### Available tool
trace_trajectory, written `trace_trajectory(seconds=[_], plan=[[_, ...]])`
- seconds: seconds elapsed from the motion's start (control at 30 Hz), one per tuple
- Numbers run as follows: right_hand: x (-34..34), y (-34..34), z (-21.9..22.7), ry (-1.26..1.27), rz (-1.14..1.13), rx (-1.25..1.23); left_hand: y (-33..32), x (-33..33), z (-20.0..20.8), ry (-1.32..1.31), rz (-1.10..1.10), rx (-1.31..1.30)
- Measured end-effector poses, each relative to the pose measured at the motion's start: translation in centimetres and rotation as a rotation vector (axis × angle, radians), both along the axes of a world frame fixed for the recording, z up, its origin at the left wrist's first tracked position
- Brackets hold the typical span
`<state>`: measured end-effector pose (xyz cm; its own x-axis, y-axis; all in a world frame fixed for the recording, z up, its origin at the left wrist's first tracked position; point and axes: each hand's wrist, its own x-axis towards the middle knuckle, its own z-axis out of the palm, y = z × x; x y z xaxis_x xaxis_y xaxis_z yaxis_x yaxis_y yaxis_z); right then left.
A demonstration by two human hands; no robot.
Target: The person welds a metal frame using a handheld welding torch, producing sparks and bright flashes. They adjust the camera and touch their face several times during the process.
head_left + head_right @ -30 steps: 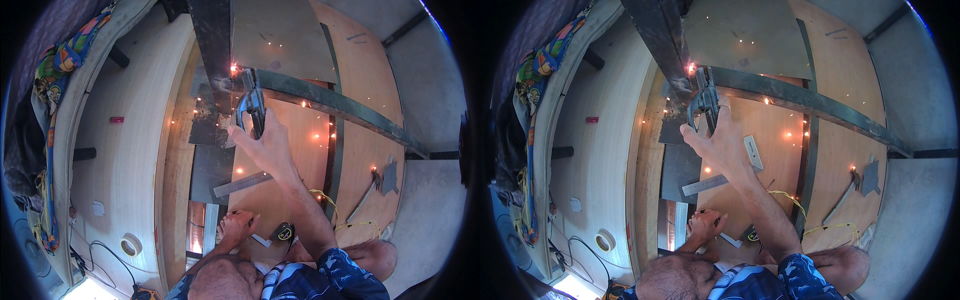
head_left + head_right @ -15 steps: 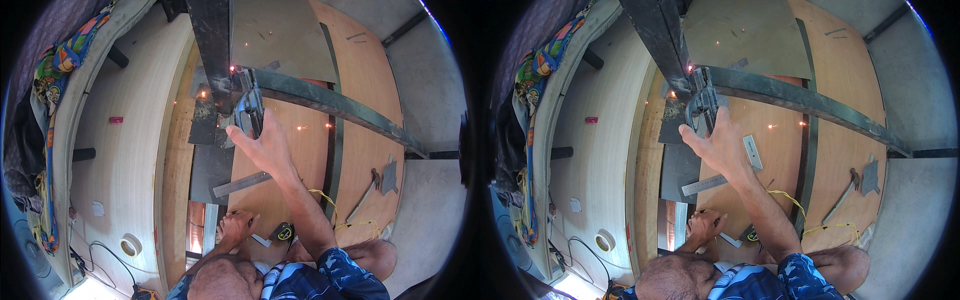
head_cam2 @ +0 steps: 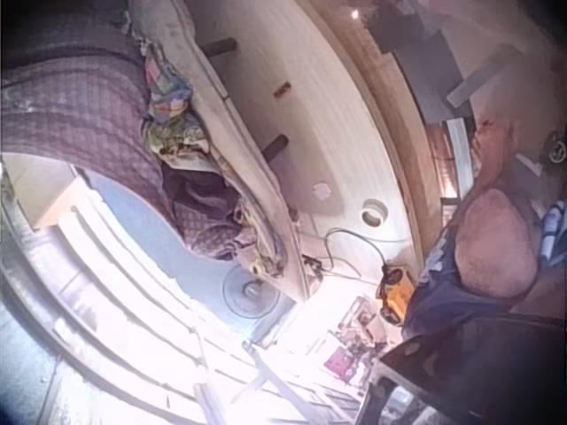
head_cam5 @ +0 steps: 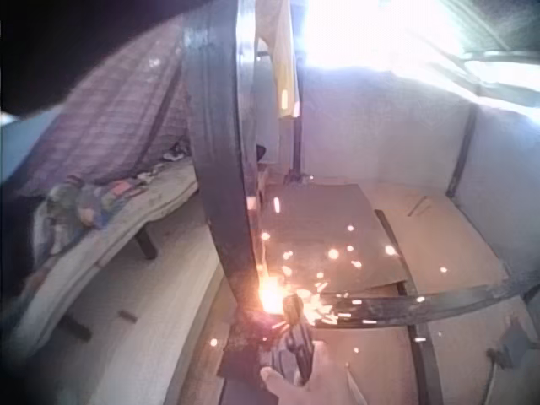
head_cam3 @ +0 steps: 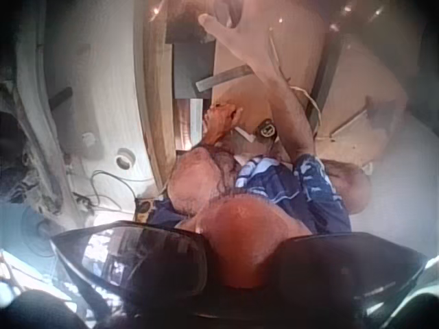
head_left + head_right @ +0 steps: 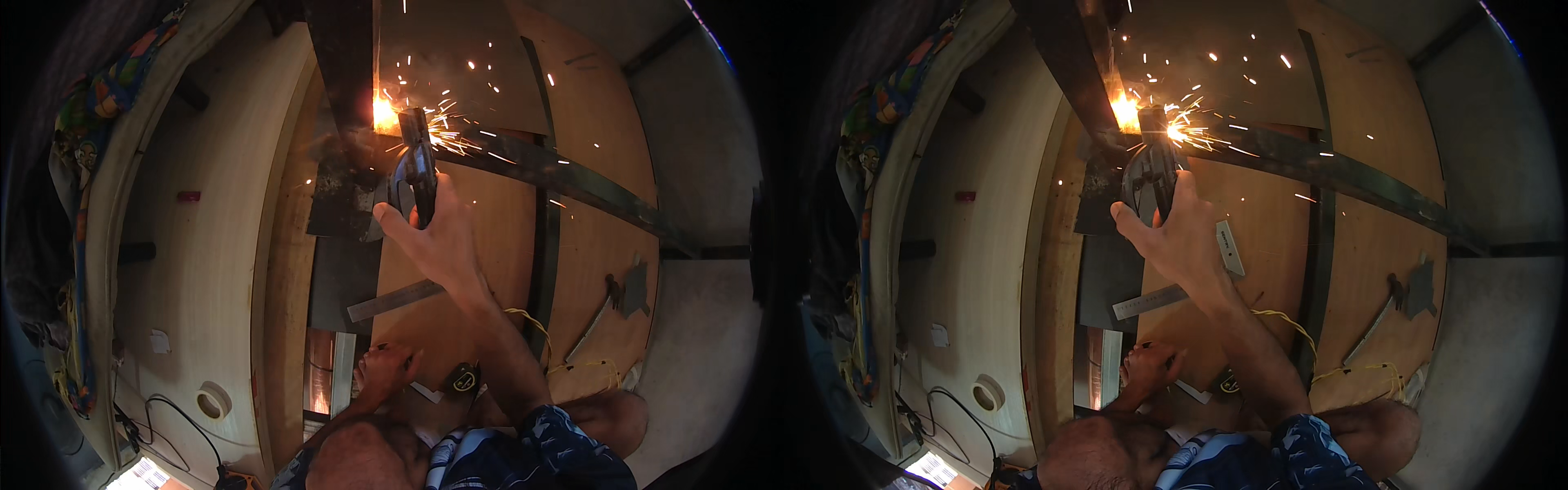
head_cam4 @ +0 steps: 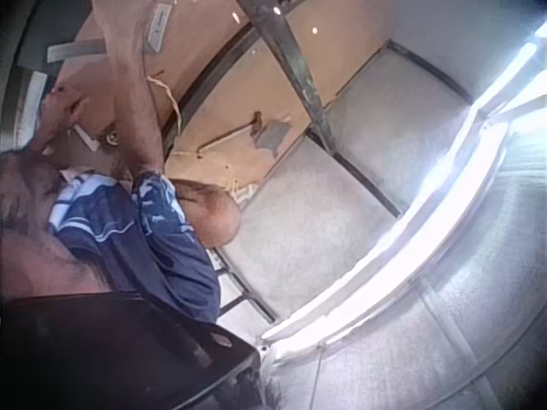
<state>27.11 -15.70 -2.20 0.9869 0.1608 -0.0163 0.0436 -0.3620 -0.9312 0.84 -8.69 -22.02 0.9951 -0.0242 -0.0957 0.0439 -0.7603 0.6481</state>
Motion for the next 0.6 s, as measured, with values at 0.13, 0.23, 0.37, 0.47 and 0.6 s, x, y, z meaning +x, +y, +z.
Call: trace_trajectory(seconds=[0.13, 0.23, 0.37, 0.47, 0.6], plan=[[0.0, 0.2, 0.1, 0.084, -0.004, -0.032, 0.1, -0.4, -0.7, 0.004, 0.005, -0.014], [-0.3, 0.3, 0.3, 0.171, -0.006, -0.024, 0.1, -0.7, -0.7, 0.018, -0.004, 0.008], [-0.3, 0.3, 0.2, 0.137, 0.001, -0.045, 0.0, -0.6, -0.3, 0.02, 0.006, 0.012], [-0.2, 0.3, -0.2, 0.106, 0.018, -0.043, 0.0, -0.6, -0.1, 0.034, 0.008, 0.012], [-0.1, 0.4, -0.7, 0.071, 0.012, -0.058, 0.0, -0.6, -0.1, 0.031, 0.0, 0.019]])
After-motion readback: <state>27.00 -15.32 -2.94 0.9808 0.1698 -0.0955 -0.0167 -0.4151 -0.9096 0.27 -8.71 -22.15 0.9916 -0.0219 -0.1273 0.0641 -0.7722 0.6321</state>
